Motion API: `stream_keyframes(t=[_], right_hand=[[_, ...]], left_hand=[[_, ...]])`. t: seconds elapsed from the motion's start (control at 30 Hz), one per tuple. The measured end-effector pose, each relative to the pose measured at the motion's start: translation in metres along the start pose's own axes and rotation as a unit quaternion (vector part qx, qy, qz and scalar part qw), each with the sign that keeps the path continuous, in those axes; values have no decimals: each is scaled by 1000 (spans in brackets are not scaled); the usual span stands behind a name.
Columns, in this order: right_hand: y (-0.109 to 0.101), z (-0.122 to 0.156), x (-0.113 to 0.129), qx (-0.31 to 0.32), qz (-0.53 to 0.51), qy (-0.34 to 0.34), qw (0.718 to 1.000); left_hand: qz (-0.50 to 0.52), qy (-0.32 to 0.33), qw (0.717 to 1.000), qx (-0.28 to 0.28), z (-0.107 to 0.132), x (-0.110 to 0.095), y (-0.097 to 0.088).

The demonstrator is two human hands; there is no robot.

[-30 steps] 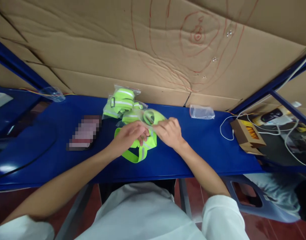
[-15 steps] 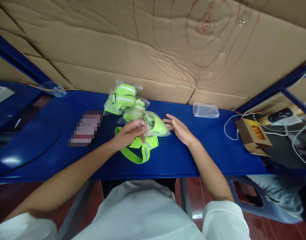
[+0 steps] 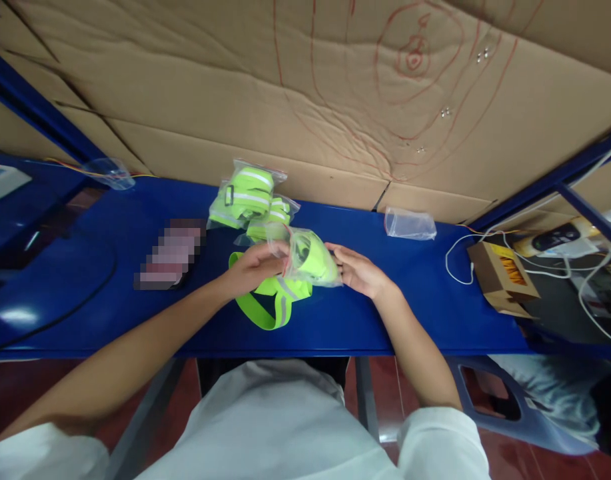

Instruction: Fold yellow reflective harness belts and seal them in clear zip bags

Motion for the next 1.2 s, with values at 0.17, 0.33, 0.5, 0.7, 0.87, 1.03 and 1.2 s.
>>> stream_keyframes(t=[0.17, 0.33, 0.5, 0.7, 0.87, 1.03, 1.2], right_hand=[[-33, 5, 26, -128, 3, -142, 982], [-45, 12, 35, -194, 13, -221, 956], [-38, 15, 44, -181, 36, -247, 951], [-16, 23, 50, -151, 69, -269, 949], [5, 26, 47, -100, 84, -260, 957], [7, 20, 39, -78, 59, -236, 967], [-6, 23, 49, -126, 61, -276, 951]], left_hand=[[-37, -70, 986, -147, 9, 23, -21], [-341, 23, 899, -276, 26, -14, -24], [-329, -8, 927, -179, 17, -7, -18], [-96, -101, 982, -127, 8, 22, -26], [61, -132, 981, -129, 7, 33, -31], [99, -104, 985, -92, 2, 29, -26], [59, -96, 979, -169, 7, 26, -37]])
Point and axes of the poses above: each hand's wrist, its own z-axis away from the middle knuckle, its own y-axis out of the palm, x = y × z, the point moved 9 cm from there along -z, towards the middle knuckle, and after that the axes turned 10 degrees about x, right-handed, at the moved point
